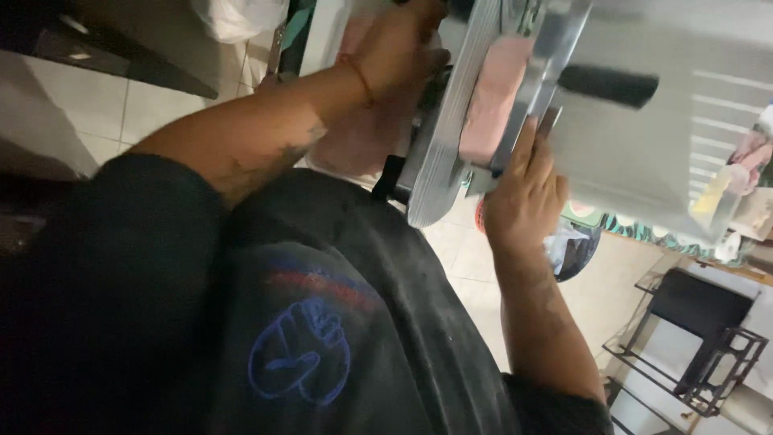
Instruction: Slicing meat using a manual commercial meat slicer
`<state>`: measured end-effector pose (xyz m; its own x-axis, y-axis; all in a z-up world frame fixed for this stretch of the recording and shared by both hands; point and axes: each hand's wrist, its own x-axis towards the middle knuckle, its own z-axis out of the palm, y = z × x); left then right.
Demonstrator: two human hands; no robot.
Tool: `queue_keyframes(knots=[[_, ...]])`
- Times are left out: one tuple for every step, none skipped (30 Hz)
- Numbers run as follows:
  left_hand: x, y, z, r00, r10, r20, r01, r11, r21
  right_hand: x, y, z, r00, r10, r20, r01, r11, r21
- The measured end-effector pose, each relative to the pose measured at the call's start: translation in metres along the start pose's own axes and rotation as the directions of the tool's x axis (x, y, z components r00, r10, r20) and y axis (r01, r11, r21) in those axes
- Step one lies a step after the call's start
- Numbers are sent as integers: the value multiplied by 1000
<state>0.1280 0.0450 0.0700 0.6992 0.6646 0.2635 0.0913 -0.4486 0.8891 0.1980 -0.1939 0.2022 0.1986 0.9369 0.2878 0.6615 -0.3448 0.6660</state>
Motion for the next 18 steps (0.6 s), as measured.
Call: queue_keyframes(knots=[[7, -4, 9, 998, 47, -30, -50, 995, -86, 9, 3, 11, 1000, -14, 7, 14, 997, 74], [14, -9, 17, 994, 92, -64, -102, 980, -169, 18, 5, 23, 999, -29, 12, 27, 989, 148], [14, -8, 20, 994, 85, -65, -95, 981, -168, 28, 9, 36, 999, -35, 14, 32, 988, 151], [14, -7, 23, 994, 77, -73, -91, 972, -215, 37, 13, 49, 999, -40, 25, 36, 988, 153], [14, -6, 27, 994, 71, -79, -89, 961, -262, 46, 16, 62, 998, -43, 36, 37, 988, 153], [13, -5, 29, 995, 67, -79, -86, 961, -262, 53, 17, 68, 998, -45, 37, 39, 987, 155], [16, -3, 32, 994, 67, -89, -93, 939, -330, 63, 19, 75, 998, -24, 54, 13, 982, 188], [19, -1, 35, 993, 66, -98, -100, 913, -396, 72, 21, 81, 997, -2, 71, -14, 975, 221], [20, -1, 36, 993, 69, -98, -102, 914, -393, 82, 21, 83, 998, 0, 69, -16, 975, 223], [21, -1, 36, 992, 66, -106, -108, 884, -456, 93, 22, 86, 1000, 0, 5, 0, 992, 128], [19, 0, 36, 992, 58, -113, -109, 850, -515, 102, 22, 87, 998, -9, -57, 11, 999, 33], [18, -9, 39, 992, 57, -113, -107, 852, -512, 106, 24, 94, 998, -8, -57, 10, 999, 37], [18, -19, 42, 988, 71, -137, -120, 912, -393, 111, 27, 101, 992, -42, -122, 52, 995, 82], [18, -27, 44, 983, 89, -159, -130, 955, -267, 116, 30, 107, 980, -73, -187, 98, 987, 124], [11, -19, 34, 983, 94, -160, -134, 956, -260, 119, 31, 115, 979, -68, -193, 93, 988, 126], [4, -10, 23, 997, 8, -83, -39, 926, -377, 123, 33, 122, 982, -72, -175, 95, 988, 126], [-4, -1, 12, 998, -69, 5, 63, 875, -481, 126, 34, 129, 985, -77, -156, 97, 988, 124], [-4, -15, 11, 998, -65, 4, 59, 877, -476, 127, 35, 132, 984, -73, -161, 93, 988, 126]])
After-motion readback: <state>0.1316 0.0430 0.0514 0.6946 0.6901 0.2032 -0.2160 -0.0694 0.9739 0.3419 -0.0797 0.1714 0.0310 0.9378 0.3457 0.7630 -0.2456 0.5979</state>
